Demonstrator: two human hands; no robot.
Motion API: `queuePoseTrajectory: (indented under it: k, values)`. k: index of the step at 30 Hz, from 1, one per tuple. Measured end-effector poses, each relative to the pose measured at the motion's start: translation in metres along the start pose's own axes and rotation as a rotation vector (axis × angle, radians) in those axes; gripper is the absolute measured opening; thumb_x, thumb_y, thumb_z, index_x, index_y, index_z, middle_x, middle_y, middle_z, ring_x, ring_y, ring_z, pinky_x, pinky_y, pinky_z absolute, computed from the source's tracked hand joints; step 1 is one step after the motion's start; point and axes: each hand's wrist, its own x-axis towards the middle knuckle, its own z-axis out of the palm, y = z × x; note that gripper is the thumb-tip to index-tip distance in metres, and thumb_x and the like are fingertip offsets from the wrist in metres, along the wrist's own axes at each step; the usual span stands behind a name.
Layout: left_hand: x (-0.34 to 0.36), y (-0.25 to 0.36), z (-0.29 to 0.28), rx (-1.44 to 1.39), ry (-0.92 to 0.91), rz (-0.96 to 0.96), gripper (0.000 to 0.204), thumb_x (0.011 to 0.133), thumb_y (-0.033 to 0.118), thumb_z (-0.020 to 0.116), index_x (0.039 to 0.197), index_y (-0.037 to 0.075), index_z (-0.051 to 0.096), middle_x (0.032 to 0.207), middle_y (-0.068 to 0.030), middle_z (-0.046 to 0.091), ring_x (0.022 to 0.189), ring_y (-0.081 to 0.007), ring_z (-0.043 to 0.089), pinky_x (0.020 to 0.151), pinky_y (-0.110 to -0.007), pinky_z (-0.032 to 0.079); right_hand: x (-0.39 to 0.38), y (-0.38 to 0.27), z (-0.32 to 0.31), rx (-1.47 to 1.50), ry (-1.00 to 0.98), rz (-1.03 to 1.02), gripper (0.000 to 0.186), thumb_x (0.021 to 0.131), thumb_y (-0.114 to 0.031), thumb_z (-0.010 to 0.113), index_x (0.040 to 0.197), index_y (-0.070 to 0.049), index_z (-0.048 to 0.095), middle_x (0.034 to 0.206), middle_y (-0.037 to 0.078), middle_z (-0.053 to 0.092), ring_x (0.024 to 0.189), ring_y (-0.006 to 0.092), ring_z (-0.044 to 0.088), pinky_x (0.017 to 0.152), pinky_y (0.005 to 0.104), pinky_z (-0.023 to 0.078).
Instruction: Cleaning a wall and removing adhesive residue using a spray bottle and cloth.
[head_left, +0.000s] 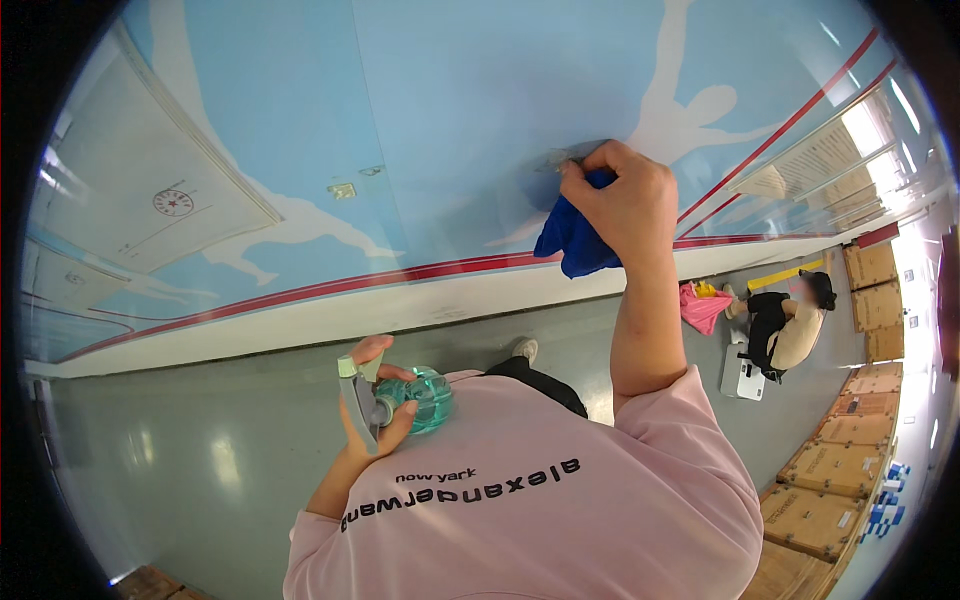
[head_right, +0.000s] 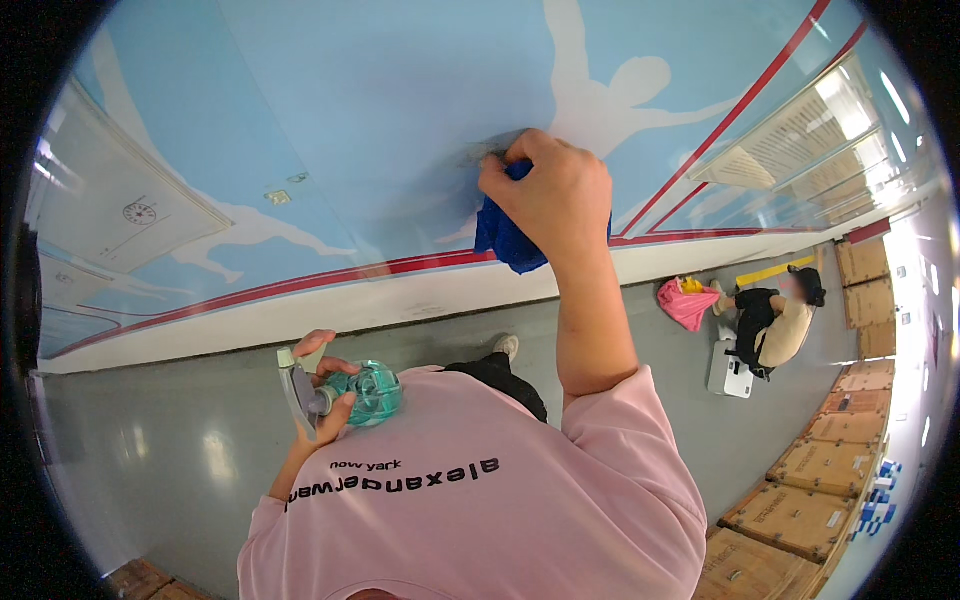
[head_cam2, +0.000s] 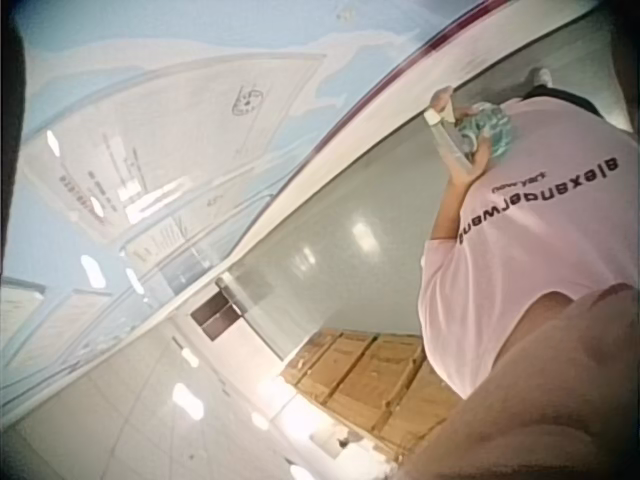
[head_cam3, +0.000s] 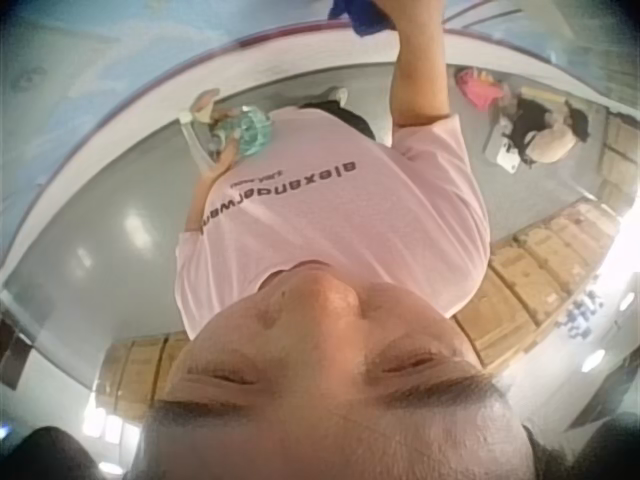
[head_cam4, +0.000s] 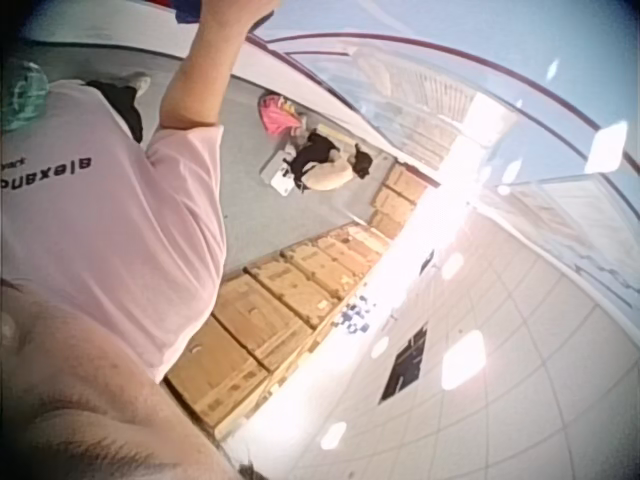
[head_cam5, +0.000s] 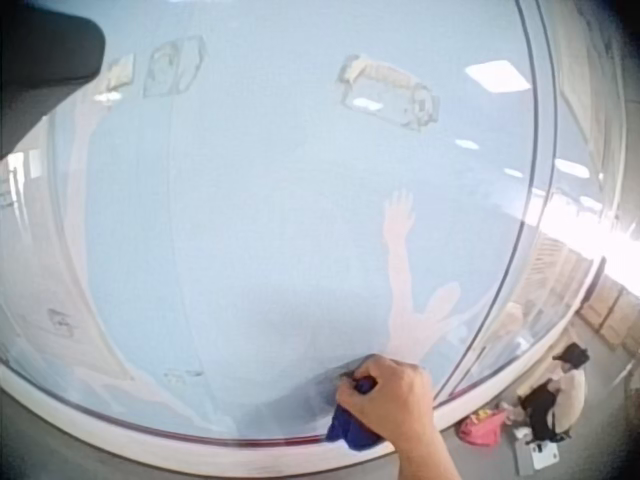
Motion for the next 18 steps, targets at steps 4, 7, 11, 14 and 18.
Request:
queuePoseTrajectory:
  k: [4,7,11,14,18]
  values:
    - [0.0007,0.004,0.0012,0.006,0.007,-0.008,0.065,0.074,0.005,0.067,0.13,-0.001,0.035,0.128,-0.0212,0.039,0.107,-0.0251,0.052,0.073,-0.03,0.054,0.003,0.0057,0.003,0.036,0.003,-0.01,0.017,0.066,-0.021,0.071,0.065,-0.006,0.063,0.058,0.007,0.061,0.049,0.0207,0.057,0.05,0.0296,0.045]
    - [0.0016,0.0053,0.0008,0.025,-0.011,-0.011,0.065,0.073,0.005,0.067,0.129,-0.001,0.035,0.128,-0.022,0.039,0.101,-0.0246,0.055,0.073,-0.03,0.053,0.0025,0.0082,0.0049,0.067,0.028,-0.047,0.017,0.066,-0.021,0.072,0.065,-0.006,0.063,0.058,0.007,0.061,0.049,0.0207,0.057,0.05,0.0294,0.045]
    - [0.0001,0.0022,0.001,0.016,-0.002,-0.005,0.066,0.073,0.005,0.067,0.129,-0.001,0.035,0.128,-0.0222,0.039,0.09,-0.023,0.058,0.072,-0.03,0.052,0.0007,0.0048,-0.0007,0.038,-0.001,-0.075,0.015,0.067,-0.017,0.072,0.066,-0.005,0.064,0.06,0.006,0.063,0.051,0.0173,0.059,0.051,0.0267,0.046]
    - [-0.0008,0.0044,0.0012,0.031,0.007,-0.01,0.066,0.073,0.005,0.067,0.129,-0.001,0.034,0.128,-0.022,0.039,0.088,-0.0227,0.059,0.072,-0.03,0.052,0.0009,0.0024,0.0005,0.014,0.007,-0.009,0.016,0.066,-0.018,0.072,0.065,-0.004,0.064,0.059,0.007,0.063,0.051,0.0188,0.059,0.051,0.0275,0.046]
    - [-0.0009,0.0032,0.0032,0.027,0.021,0.004,0.065,0.073,0.005,0.067,0.129,-0.001,0.035,0.128,-0.0219,0.039,0.089,-0.0234,0.059,0.072,-0.03,0.052,0.0014,0.0058,0.0071,0.029,0.065,-0.023,0.019,0.066,-0.024,0.071,0.061,-0.008,0.061,0.054,0.006,0.059,0.049,0.0235,0.057,0.048,0.0322,0.046]
